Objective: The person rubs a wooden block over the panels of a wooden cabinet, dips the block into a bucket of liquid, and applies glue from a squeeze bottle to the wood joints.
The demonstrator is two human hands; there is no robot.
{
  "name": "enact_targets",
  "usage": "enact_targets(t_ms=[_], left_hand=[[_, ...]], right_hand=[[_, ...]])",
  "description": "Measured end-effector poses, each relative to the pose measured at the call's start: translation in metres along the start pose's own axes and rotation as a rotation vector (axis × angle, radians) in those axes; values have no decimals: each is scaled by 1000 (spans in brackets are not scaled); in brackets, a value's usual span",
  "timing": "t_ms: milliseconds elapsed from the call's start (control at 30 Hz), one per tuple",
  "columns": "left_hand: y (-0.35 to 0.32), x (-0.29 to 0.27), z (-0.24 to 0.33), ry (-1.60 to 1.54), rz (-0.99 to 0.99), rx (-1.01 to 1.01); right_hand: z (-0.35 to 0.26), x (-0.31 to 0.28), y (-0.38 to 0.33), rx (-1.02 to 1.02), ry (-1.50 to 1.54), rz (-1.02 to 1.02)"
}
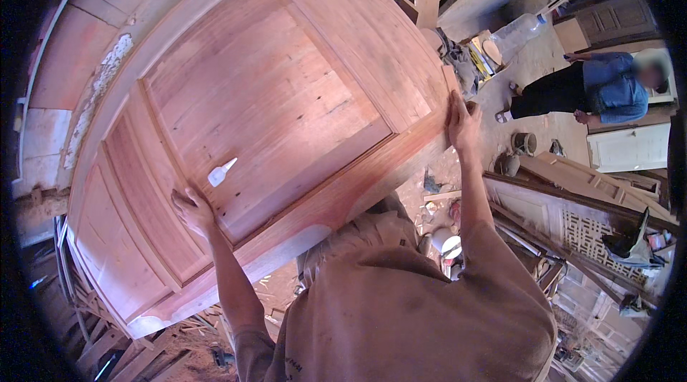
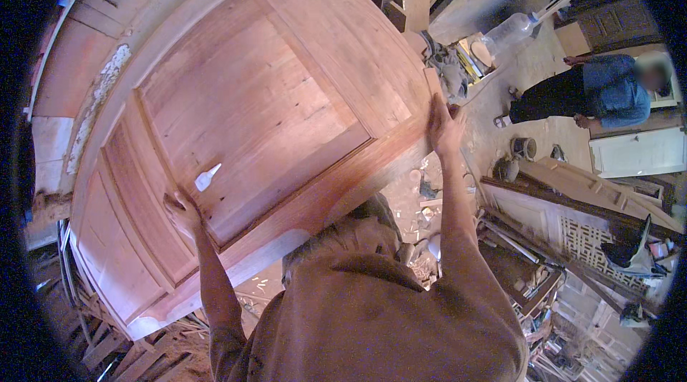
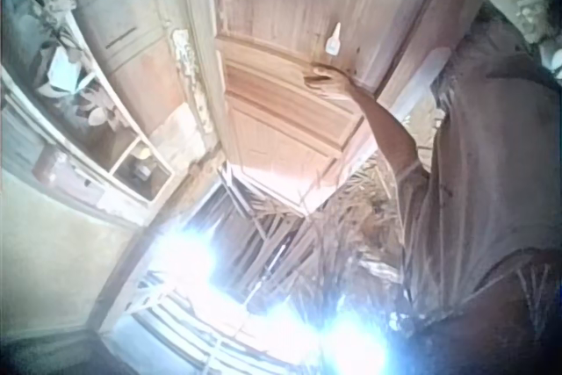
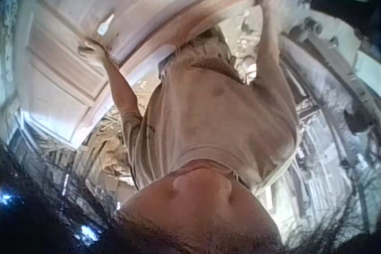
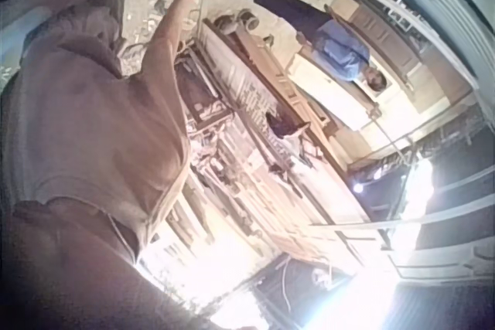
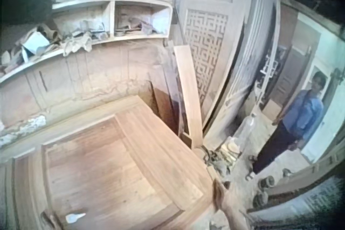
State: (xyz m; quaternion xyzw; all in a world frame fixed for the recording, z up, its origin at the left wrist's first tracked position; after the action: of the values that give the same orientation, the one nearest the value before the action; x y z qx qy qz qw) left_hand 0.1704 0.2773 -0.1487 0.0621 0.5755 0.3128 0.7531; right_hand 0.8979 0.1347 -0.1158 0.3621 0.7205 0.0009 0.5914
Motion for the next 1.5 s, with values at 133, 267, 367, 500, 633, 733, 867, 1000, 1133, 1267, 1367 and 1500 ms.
enact_targets(t_ms=[133, 267, 367, 500, 633, 733, 867, 1000, 1133, 1267, 1367, 1500], left_hand=[[-3, 1, 0, 12, -54, -32], [-2, 5, 1, 27, -83, -47], [0, 0, -2, 10, -53, -52], [0, 2, 1, 11, -62, -45], [-1, 0, -3, 46, -26, 0], [0, -1, -2, 41, -4, 26], [-1, -3, 4, 36, -1, 5], [-3, -4, 4, 33, -26, -21], [2, -5, 5, 68, -30, -25], [1, -6, -3, 74, -52, -26], [1, -2, -4, 62, -63, -20], [3, -5, -5, 55, -54, -57]], right_hand=[[-22, 3, -14, -44, 30, 31], [-56, 2, -30, -114, 144, 58], [-77, -6, -41, -46, 144, -28], [-112, -11, -74, -186, 223, -102], [-94, 0, -76, -120, 157, -90], [-69, 6, -44, -104, 149, -58], [-29, 12, -5, -159, 123, -21], [-41, -1, 12, -131, 173, -73], [-84, -9, -33, -275, 234, -86], [-72, 5, -33, -174, 212, -117], [-48, 5, -1, -165, 109, -44], [-40, 10, 23, -149, 65, -38]])
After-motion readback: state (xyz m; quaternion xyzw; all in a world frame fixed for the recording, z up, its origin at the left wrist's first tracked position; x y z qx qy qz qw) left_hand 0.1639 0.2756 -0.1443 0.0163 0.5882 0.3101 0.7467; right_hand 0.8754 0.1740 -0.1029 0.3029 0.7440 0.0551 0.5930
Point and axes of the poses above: each hand's wrist, its own y-axis towards the middle knuckle, its own x-axis out of the palm, z = x × y, the point moved 10 cm from there along y, towards the middle knuckle, and after that the axes turned 7 degrees about z, right-handed, at the moved point
